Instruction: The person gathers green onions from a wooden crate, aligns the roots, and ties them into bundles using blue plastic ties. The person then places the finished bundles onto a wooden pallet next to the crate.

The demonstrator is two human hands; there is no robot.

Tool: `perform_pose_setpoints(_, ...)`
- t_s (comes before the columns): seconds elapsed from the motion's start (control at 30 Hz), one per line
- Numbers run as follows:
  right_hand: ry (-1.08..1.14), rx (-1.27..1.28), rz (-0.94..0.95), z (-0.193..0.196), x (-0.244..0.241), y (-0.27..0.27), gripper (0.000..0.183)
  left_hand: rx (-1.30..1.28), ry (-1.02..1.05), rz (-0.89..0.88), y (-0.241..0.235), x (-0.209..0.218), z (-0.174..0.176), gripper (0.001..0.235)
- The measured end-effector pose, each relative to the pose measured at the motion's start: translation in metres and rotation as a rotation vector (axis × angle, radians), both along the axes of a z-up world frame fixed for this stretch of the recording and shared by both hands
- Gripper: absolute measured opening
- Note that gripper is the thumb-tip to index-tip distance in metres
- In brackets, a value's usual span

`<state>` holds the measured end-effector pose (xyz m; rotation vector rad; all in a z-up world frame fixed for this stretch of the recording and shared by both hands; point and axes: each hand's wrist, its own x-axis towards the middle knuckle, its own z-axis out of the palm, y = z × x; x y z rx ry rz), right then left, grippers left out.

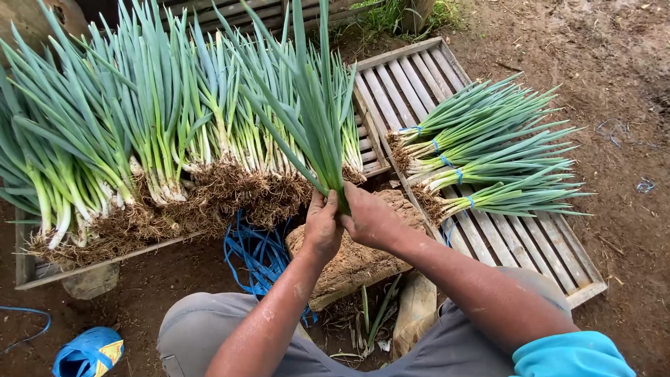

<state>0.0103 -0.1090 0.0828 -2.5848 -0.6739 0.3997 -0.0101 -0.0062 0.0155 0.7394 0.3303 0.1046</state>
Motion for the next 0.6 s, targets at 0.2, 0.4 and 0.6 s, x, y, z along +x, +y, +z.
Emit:
perform_pose_setpoints(0.2, -0.172, 0.004, 0.011, -0.023, 0.001, 0.003, 0.064, 0.056, -0.006, -0.011, 0.004, -0.002, 0.051, 0.034)
perform_pose_setpoints(0.4, -0.818, -0.272, 0.21, -0.029, -0.025, 0.014, 0.05, 0.212, 0.132, 0.039, 0.013, -0.009, 0.073, 0.033)
perform_pose_setpoints(0.6, 0.005, 0.211, 0.193, 0.062, 0.001, 0.0, 0.039, 0.401, 0.277, 0.034, 0.072, 0.016, 0.039, 0.034)
